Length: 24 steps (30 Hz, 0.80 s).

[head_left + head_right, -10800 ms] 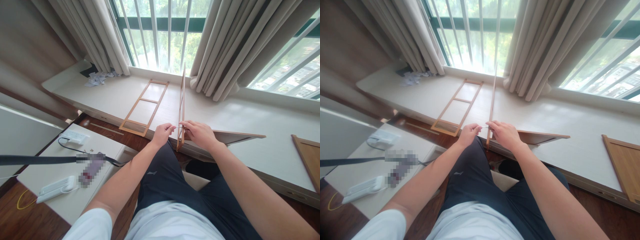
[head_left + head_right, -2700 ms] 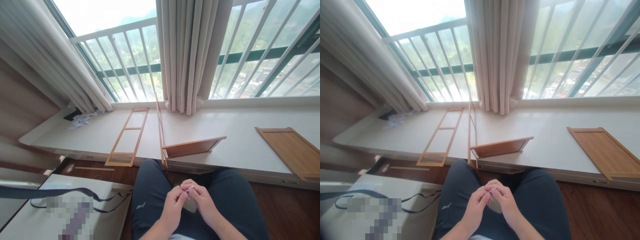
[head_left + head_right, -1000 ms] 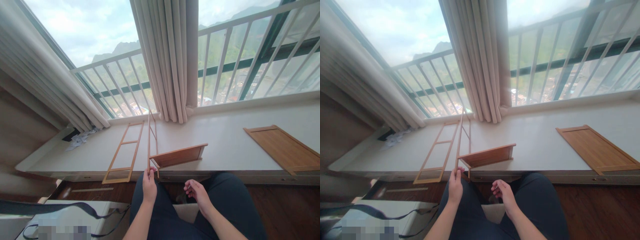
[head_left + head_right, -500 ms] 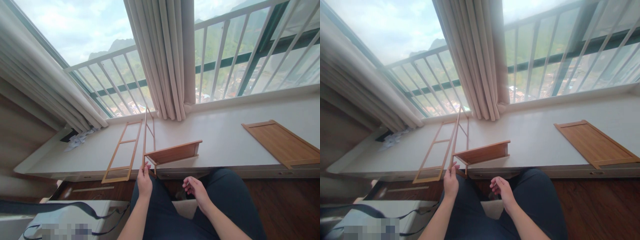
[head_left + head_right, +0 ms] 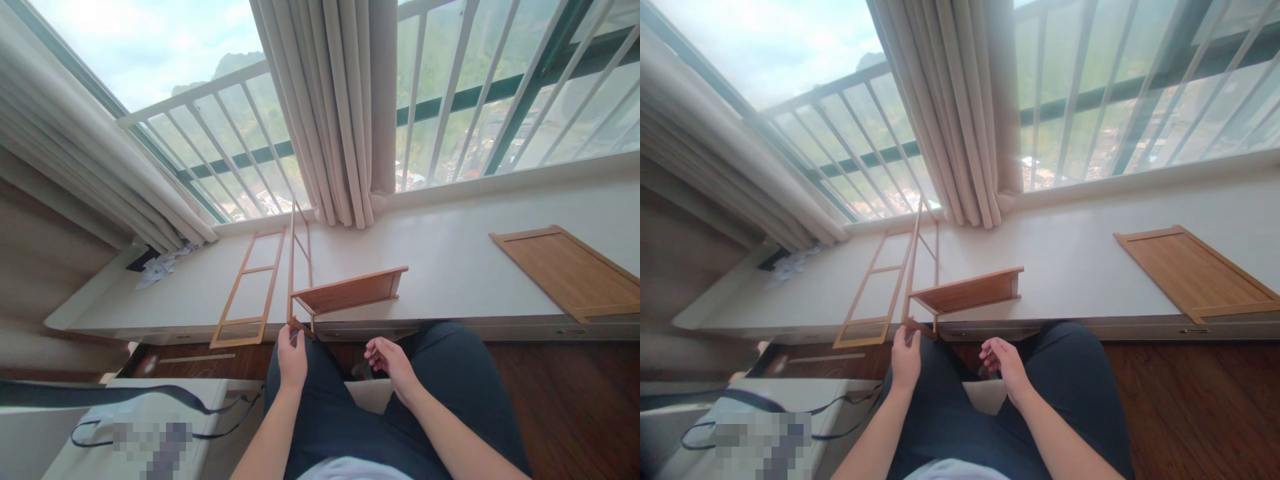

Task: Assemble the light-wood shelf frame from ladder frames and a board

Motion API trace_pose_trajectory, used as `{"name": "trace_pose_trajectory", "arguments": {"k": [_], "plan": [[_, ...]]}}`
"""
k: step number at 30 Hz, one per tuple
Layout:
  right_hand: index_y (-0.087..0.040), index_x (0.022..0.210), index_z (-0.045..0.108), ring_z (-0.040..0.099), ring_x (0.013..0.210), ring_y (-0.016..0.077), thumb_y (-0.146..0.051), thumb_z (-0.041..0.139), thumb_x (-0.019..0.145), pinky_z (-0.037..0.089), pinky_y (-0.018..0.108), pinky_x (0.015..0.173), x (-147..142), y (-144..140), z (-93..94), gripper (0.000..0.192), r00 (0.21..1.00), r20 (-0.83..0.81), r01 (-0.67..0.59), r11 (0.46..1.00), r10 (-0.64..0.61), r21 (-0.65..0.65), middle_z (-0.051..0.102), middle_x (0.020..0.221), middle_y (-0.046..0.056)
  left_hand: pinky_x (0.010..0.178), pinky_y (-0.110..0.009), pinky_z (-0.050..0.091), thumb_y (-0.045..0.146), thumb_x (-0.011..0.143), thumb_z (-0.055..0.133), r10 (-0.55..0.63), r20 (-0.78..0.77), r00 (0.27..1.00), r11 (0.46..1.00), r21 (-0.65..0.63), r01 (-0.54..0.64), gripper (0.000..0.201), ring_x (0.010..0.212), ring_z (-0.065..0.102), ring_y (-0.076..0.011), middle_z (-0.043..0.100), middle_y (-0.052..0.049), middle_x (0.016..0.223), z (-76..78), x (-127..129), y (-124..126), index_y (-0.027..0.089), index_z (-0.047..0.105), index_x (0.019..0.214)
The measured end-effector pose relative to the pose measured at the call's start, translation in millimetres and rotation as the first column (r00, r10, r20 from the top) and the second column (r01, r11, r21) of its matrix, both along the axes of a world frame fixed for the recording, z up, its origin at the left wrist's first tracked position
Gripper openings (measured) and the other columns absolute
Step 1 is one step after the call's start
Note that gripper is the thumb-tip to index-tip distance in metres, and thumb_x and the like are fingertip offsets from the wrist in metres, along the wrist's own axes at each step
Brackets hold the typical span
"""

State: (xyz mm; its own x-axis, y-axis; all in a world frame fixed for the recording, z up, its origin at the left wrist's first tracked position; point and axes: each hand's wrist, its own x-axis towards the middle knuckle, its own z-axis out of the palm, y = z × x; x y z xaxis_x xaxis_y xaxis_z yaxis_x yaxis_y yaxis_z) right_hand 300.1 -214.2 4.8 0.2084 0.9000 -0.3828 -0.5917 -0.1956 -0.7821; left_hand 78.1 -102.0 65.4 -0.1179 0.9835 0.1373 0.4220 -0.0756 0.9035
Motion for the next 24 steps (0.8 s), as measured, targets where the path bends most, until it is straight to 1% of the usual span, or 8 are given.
{"name": "trace_pose_trajectory", "arguments": {"k": [3,6,10,13,16,19,24], "plan": [[-0.017,0.079,0.071,0.058,0.059,0.014,-0.068,0.076,0.069,0.04,0.023,0.052,-0.7,-0.3,-0.6,0.052,1.0,0.009,-0.005,1.0,0.005,-0.002,0.07,0.073,0.006,0.1,-0.04,0.054,0.034,0.086,0.062,0.034,0.005,0.999,0.998,-0.043,-0.034,0.04,0.114,0.066,-0.0254,0.069,-0.014,0.121,-11.6,-8.3,-5.2,0.017,0.064,0.121],[-0.017,0.079,0.071,0.058,0.059,0.0145,-0.068,0.076,0.069,0.04,0.024,0.052,-0.7,-1.2,1.4,0.052,1.0,0.017,-0.014,1.0,0.014,-0.012,0.07,0.073,0.007,0.1,-0.042,0.054,0.037,0.086,0.063,0.02,0.025,0.999,0.996,-0.09,-0.017,0.041,0.112,0.068,-0.0259,0.07,-0.014,0.118,-19.8,-13.1,-5.8,0.016,0.064,0.121],[-0.017,0.078,0.071,0.057,0.059,0.0151,-0.068,0.076,0.068,0.04,0.024,0.052,-0.3,-1.9,4.5,0.052,0.999,0.032,-0.013,1.0,0.014,-0.022,0.07,0.072,0.007,0.099,-0.043,0.054,0.04,0.084,0.065,0.015,0.015,1.0,0.991,-0.131,-0.013,0.038,0.108,0.07,-0.0271,0.073,-0.014,0.113,-28.4,-14.7,0.4,0.016,0.067,0.114],[-0.018,0.078,0.071,0.057,0.059,0.015,-0.067,0.076,0.069,0.04,0.024,0.052,-0.1,-1.8,4.2,0.051,0.999,0.032,-0.02,1.0,0.021,-0.024,0.07,0.073,0.007,0.095,-0.044,0.055,0.042,0.082,0.066,0.022,-0.009,1.0,0.989,-0.146,-0.023,0.039,0.103,0.071,-0.0286,0.073,-0.014,0.108,-33.7,-14.6,5.7,0.015,0.068,0.111],[-0.018,0.078,0.07,0.057,0.058,0.015,-0.068,0.076,0.068,0.04,0.024,0.052,-0.2,-1.8,2.1,0.051,0.999,0.035,-0.019,0.999,0.02,-0.029,0.07,0.072,0.007,0.091,-0.043,0.056,0.041,0.083,0.065,-0.02,0.014,1.0,0.989,-0.144,0.022,0.034,0.099,0.071,-0.0284,0.074,-0.013,0.104,-36.1,-14.0,8.2,0.016,0.069,0.106],[-0.018,0.078,0.07,0.057,0.058,0.0149,-0.068,0.075,0.069,0.04,0.024,0.051,-0.5,-1.7,0.2,0.051,0.999,0.041,-0.017,0.999,0.018,-0.033,0.07,0.072,0.007,0.09,-0.041,0.057,0.041,0.084,0.063,-0.047,0.063,0.997,0.988,-0.142,0.055,0.032,0.1,0.07,-0.0279,0.074,-0.012,0.104,-36.1,-12.9,7.9,0.018,0.069,0.105],[-0.017,0.078,0.07,0.057,0.058,0.0143,-0.067,0.075,0.07,0.04,0.024,0.051,-1.1,-1.4,-0.9,0.05,0.998,0.047,-0.028,0.999,0.029,-0.034,0.07,0.072,0.007,0.088,-0.042,0.057,0.047,0.082,0.066,-0.026,0.073,0.997,0.989,-0.146,0.036,0.04,0.1,0.07,-0.0288,0.074,-0.013,0.104,-35.2,-11.1,6.4,0.015,0.069,0.106]]}}
